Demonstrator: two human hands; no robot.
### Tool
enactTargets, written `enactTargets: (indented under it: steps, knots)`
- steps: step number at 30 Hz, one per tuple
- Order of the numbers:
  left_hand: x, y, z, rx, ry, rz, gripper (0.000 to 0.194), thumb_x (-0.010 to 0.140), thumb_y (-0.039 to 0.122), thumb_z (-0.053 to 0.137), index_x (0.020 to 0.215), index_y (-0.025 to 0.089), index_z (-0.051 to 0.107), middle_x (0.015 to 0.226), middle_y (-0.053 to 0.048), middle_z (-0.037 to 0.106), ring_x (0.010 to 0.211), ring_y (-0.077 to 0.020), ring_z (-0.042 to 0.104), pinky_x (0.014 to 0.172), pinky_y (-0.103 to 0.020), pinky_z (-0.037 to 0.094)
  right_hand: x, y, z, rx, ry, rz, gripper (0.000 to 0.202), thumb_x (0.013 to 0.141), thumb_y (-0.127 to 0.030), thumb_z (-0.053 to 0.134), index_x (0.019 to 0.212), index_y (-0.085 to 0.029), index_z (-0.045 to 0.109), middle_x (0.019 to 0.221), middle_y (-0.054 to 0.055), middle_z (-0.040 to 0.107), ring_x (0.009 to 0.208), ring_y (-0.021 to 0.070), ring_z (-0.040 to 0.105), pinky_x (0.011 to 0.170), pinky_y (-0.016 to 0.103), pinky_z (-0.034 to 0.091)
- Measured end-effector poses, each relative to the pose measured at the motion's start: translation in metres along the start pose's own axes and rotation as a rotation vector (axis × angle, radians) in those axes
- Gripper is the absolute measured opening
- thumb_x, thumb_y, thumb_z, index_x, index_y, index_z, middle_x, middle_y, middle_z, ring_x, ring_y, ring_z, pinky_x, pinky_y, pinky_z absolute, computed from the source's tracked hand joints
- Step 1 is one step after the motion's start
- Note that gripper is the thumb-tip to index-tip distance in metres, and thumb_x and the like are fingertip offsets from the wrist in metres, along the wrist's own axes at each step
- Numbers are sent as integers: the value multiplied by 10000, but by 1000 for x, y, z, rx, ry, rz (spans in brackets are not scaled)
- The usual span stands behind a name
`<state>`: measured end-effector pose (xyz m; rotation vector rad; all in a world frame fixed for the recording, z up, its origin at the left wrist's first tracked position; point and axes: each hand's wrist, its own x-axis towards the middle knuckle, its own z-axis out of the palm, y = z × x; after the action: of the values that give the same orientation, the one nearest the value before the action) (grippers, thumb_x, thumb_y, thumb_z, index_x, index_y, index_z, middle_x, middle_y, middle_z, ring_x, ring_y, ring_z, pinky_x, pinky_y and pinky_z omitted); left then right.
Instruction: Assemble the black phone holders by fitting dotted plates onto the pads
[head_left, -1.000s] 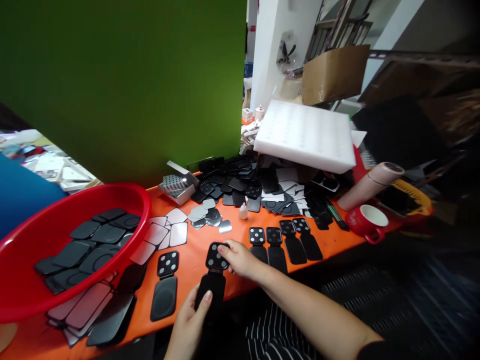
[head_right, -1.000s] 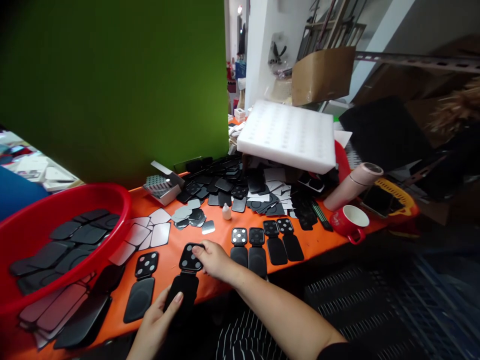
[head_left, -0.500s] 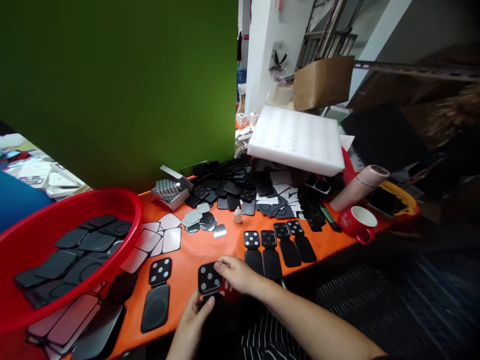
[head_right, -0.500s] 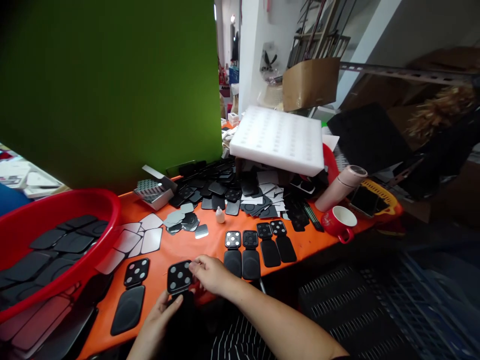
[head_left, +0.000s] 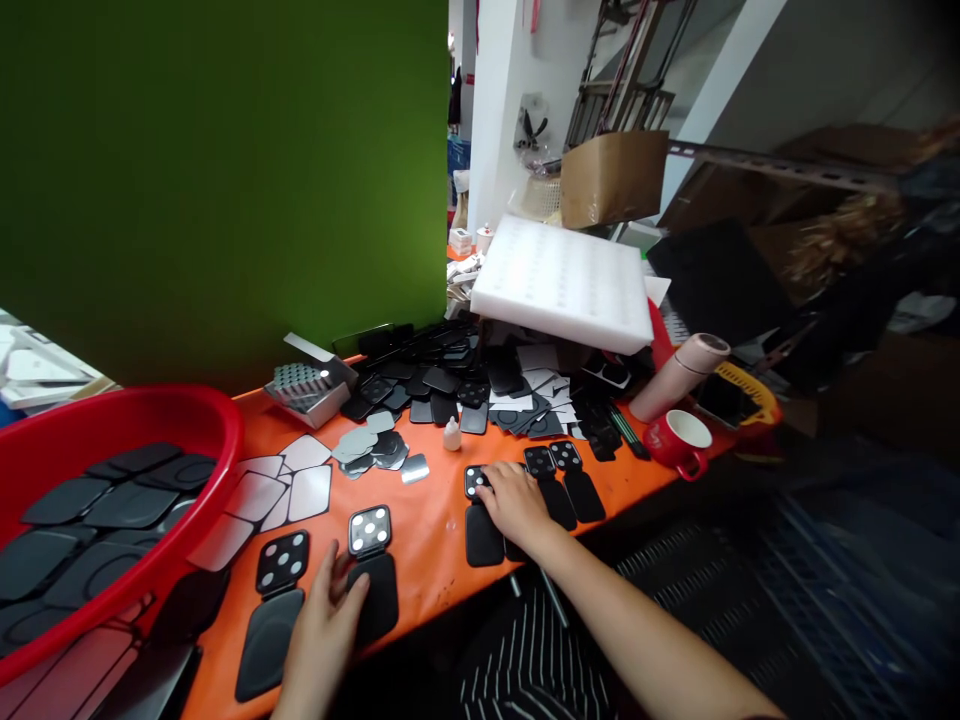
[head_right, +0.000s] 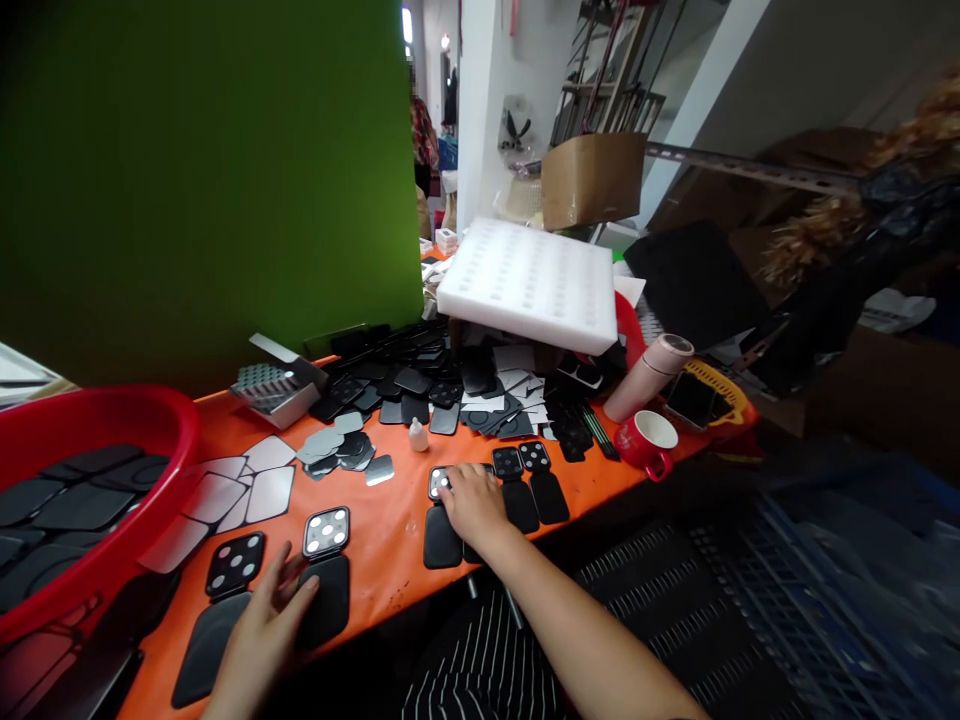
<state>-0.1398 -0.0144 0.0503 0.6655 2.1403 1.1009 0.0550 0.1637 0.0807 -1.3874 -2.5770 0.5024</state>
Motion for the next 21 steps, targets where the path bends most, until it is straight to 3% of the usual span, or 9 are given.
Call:
enactTargets:
  steps: [2, 3, 6, 8, 10, 13, 17, 21]
  knots:
    - [-8, 0, 3, 296, 85, 265, 600, 744, 409, 464, 1286, 192, 322, 1324, -131, 381, 1214, -293, 340, 976, -480, 302, 11, 0, 2, -45, -35, 12, 287, 833, -360, 419, 1033, -197, 546, 1023, 81, 565, 1002, 222, 446, 860, 331, 296]
    - [-12, 2, 7, 407, 68, 411, 537, 753, 393, 465, 1253, 215, 381, 1320, -113, 392, 1215, -290, 338, 976, -481, 303, 14, -2, 3, -54, -53, 10, 290, 833, -363, 416, 1028, -194, 549, 1016, 86, 567, 992, 225, 453, 857, 334, 296]
    - [-23, 16, 31, 578, -208, 784, 416, 793, 322, 448, 1208, 290, 448, 1300, -59, 439, 1200, -258, 367, 969, -448, 333, 17, -12, 8, -51, -82, -14, 289, 849, -343, 380, 999, -181, 567, 989, 97, 582, 956, 224, 481, 831, 330, 317]
    - [-25, 28, 52, 648, -389, 928, 461, 799, 294, 448, 1253, 331, 377, 1346, -28, 385, 1221, -257, 338, 978, -464, 311, 16, -18, 10, -41, -95, -36, 289, 862, -313, 351, 989, -184, 575, 964, 90, 598, 930, 211, 504, 807, 311, 338]
    - [-23, 38, 71, 685, -482, 983, 537, 783, 309, 476, 1287, 351, 296, 1376, -19, 330, 1239, -277, 300, 973, -503, 289, 14, -18, 8, -29, -113, -62, 286, 866, -297, 342, 1011, -207, 572, 951, 65, 612, 904, 186, 526, 788, 281, 355]
    - [-20, 45, 84, 722, -511, 955, 563, 757, 376, 502, 1280, 367, 295, 1385, -18, 310, 1247, -317, 266, 958, -572, 237, 14, -3, 0, -28, -102, -54, 307, 866, -286, 341, 1094, -216, 533, 1036, 62, 592, 981, 178, 502, 842, 280, 333]
    - [-18, 39, 75, 781, -453, 867, 509, 785, 360, 450, 1273, 381, 309, 1397, -3, 284, 1265, -319, 214, 968, -606, 125, 12, 31, -6, -117, -57, 48, 407, 815, -371, 437, 1125, -118, 509, 1232, 151, 447, 1179, 250, 317, 982, 395, 155]
    - [-19, 34, 64, 824, -345, 819, 470, 789, 333, 435, 1254, 342, 371, 1398, -26, 284, 1276, -313, 185, 981, -583, 88, 9, 47, 3, -166, -56, 7, 510, 761, -448, 505, 1141, -109, 478, 1267, 145, 405, 1215, 246, 252, 1007, 406, 74]
